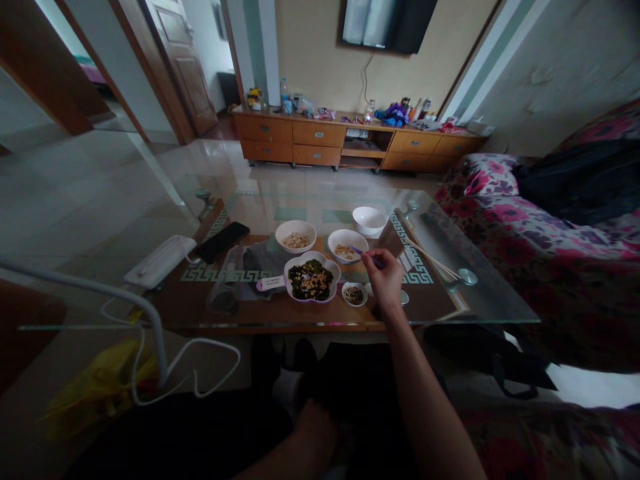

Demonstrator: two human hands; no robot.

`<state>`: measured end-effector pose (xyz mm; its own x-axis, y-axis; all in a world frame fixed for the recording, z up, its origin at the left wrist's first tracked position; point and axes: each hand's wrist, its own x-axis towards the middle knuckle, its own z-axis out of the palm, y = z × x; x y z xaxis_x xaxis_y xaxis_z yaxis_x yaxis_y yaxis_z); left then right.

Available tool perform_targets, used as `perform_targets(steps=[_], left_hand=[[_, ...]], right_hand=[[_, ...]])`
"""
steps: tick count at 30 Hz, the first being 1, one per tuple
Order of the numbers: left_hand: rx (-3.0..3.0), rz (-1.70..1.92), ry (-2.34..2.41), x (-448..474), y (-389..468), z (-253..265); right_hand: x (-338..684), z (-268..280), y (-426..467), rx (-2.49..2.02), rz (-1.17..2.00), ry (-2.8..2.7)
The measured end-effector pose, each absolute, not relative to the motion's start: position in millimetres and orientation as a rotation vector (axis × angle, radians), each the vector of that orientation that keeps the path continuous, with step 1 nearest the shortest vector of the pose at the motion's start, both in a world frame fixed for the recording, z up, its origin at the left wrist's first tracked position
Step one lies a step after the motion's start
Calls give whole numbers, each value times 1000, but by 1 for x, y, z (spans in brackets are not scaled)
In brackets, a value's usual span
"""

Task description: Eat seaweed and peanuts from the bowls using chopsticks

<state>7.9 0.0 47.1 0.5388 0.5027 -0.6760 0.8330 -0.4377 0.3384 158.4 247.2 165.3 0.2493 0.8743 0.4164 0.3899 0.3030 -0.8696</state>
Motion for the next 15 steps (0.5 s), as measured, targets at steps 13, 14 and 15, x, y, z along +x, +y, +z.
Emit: perform_targets(steps=[13,14,15], left_hand=[[2142,-737,1069,9,1,50],[2144,-722,1075,9,1,48],[2144,-711,1083,8,0,46]], right_hand=[[122,163,239,-1113,835,-1365],[120,162,239,-1116,832,-1371],[118,161,238,-1119,830,-1375]])
